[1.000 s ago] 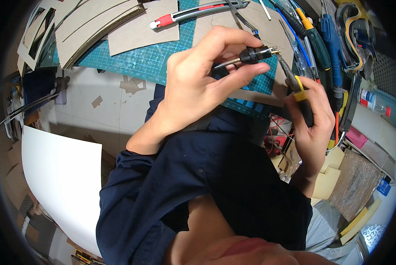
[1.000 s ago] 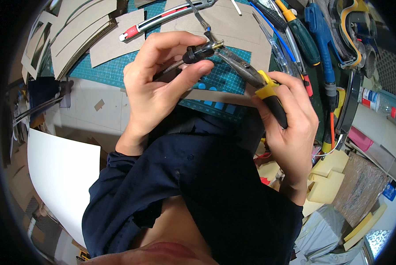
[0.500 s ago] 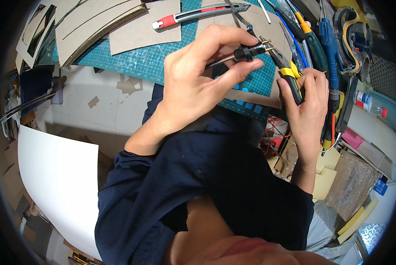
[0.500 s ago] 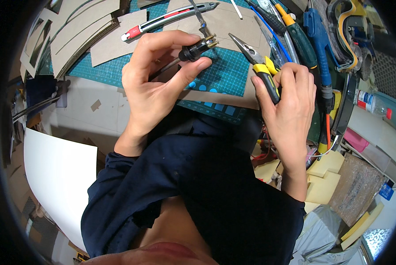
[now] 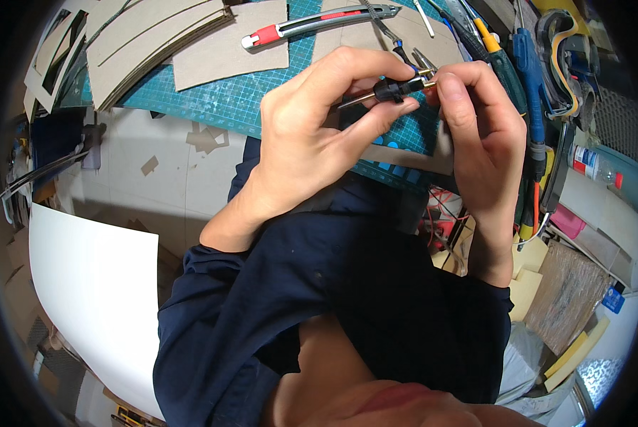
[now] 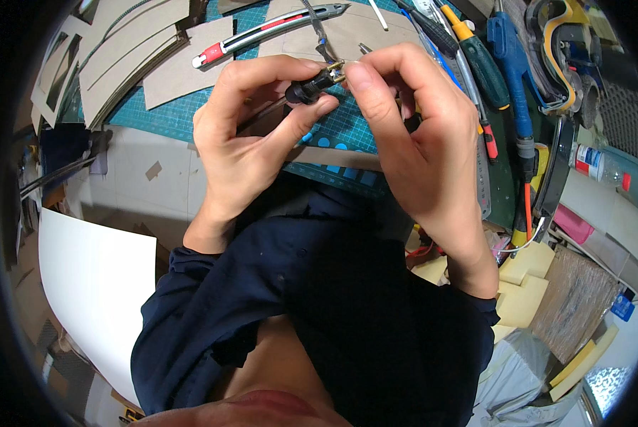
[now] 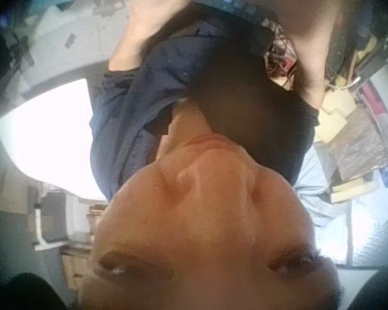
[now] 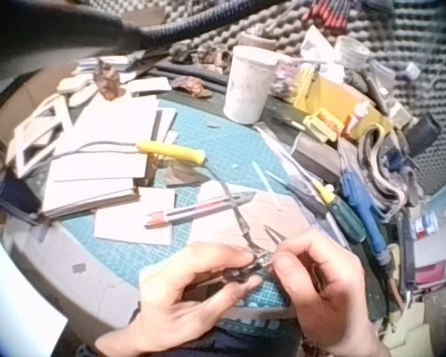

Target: The person uses pliers and a utility knife to adjust and trim a small black electronic component with wires. They repeatedly grip, bend, and cut parts of the component while holding it over a cluttered workbench.

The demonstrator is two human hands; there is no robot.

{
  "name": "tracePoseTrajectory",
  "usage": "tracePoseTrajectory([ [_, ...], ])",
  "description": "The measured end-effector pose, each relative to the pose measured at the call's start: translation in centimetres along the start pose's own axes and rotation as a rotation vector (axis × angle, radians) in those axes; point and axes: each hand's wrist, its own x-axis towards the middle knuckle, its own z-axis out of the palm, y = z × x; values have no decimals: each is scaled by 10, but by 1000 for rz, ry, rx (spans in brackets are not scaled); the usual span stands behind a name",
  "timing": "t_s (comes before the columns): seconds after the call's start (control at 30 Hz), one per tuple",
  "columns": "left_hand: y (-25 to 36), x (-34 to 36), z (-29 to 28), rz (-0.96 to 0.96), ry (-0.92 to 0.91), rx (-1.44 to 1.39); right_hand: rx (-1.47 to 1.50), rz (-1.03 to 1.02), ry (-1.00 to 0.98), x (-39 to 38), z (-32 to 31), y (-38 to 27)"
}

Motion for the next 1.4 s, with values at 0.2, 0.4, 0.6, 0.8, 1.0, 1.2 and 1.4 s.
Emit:
tracePoseTrajectory([
  [0.2, -3, 0, 0, 23, -1, 5, 149, 97, -21, 3, 2, -6],
  [0.4, -3, -1, 0, -2, -34, 26, 206, 216, -88, 3, -3, -11],
  [0.6, 3, 1, -3, -42, -95, 22, 242, 262, -131, 5, -8, -15],
  [0.8, 4, 1, -5, -74, -144, 13, 278, 254, -172, 5, -10, -12],
  [1.0, 6, 2, -6, -100, -158, 17, 248, 222, -177, 4, -12, -11],
  [1.2, 3, 2, -2, -100, -87, -21, 266, 237, -179, 3, -12, -11],
  [1.4, 8, 1, -5, -229, -94, -105, 237, 151, -74, -4, -6, -7],
])
